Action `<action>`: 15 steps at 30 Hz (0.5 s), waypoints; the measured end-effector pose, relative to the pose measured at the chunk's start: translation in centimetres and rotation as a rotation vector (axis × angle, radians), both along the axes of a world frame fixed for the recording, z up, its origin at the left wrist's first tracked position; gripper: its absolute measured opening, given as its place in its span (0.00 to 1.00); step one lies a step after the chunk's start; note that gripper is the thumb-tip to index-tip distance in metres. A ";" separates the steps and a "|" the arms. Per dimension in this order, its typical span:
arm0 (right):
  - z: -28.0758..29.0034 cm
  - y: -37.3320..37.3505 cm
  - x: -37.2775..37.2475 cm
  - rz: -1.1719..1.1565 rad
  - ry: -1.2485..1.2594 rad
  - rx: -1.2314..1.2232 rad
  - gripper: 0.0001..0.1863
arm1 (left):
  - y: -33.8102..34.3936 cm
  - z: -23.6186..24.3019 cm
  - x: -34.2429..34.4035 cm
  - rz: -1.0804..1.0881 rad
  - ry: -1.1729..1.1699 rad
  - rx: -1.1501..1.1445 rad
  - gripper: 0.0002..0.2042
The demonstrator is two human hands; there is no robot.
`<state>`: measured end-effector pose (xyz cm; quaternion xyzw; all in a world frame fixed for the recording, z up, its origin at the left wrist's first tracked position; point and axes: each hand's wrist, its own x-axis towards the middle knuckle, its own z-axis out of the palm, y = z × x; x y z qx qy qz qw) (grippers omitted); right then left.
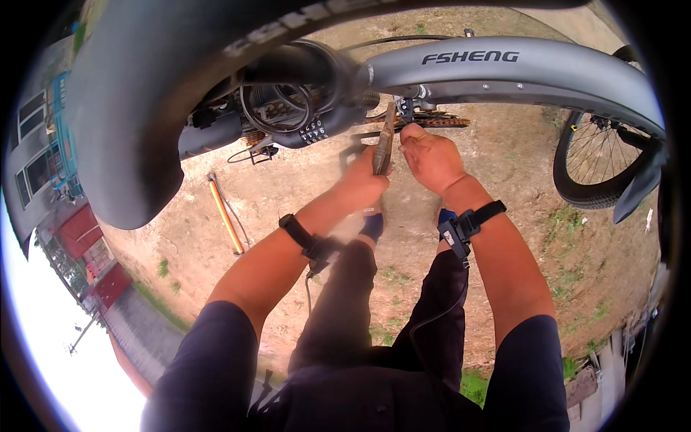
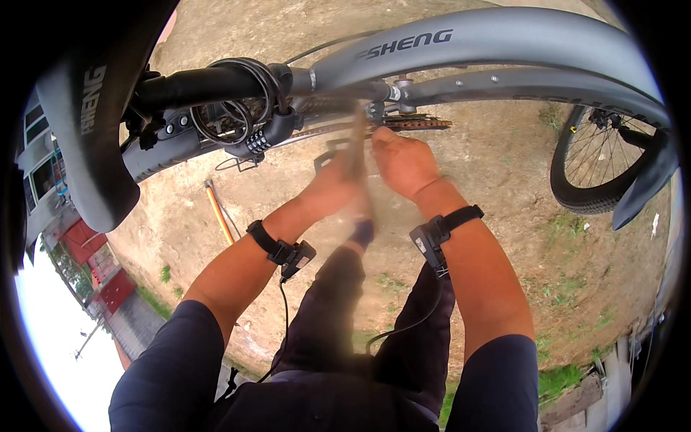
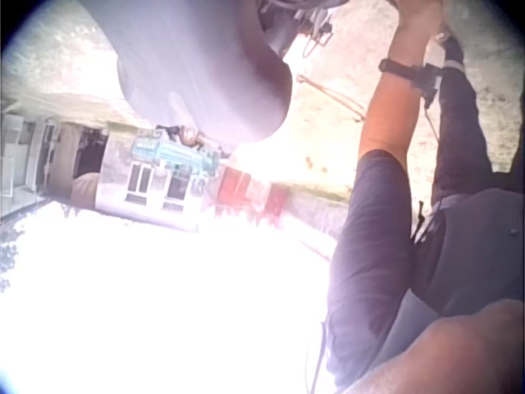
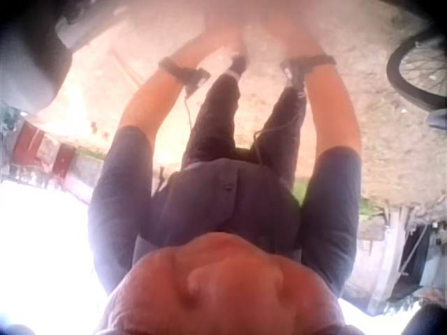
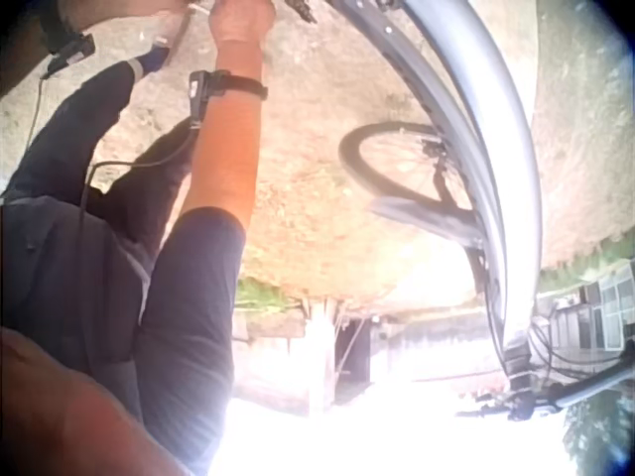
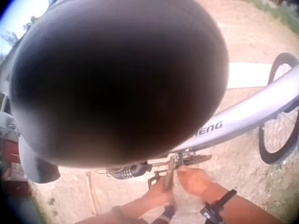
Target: The person removes a pedal and uses pliers to manipulate the chain of a bicycle that is resting on the ground.
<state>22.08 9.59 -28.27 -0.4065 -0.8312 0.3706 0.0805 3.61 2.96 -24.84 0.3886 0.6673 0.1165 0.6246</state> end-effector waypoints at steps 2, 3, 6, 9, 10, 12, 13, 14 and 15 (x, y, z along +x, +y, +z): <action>-0.3 -0.1 0.2 -0.012 -0.001 -0.008 0.02 | 0.6 1.7 -1.3 0.064 -0.193 -0.165 0.19; -0.4 -0.1 0.2 -0.017 0.003 -0.013 0.02 | 0.8 2.6 -1.8 0.163 -0.321 -0.260 0.17; -0.2 0.0 0.0 -0.019 0.056 -0.005 0.03 | 3.5 6.0 -2.7 0.229 -0.458 -0.456 0.14; 0.0 0.0 0.1 -0.016 0.106 0.011 0.04 | 5.1 6.9 -3.6 0.155 -0.475 -0.536 0.16; 0.0 0.0 0.1 -0.015 0.120 0.016 0.03 | 5.5 7.0 -3.7 0.127 -0.480 -0.550 0.17; -0.1 0.0 0.1 -0.019 0.091 0.012 0.02 | 6.2 7.4 -3.8 0.124 -0.476 -0.568 0.15; -0.1 0.0 0.0 -0.021 0.077 0.010 0.02 | 6.6 7.6 -3.8 0.124 -0.473 -0.578 0.15; 0.0 -0.1 0.0 -0.024 0.082 -0.002 0.03 | 7.0 7.8 -3.9 0.137 -0.479 -0.592 0.15; 0.0 -0.1 0.0 -0.027 0.086 -0.013 0.03 | 7.5 7.9 -4.1 0.149 -0.485 -0.606 0.15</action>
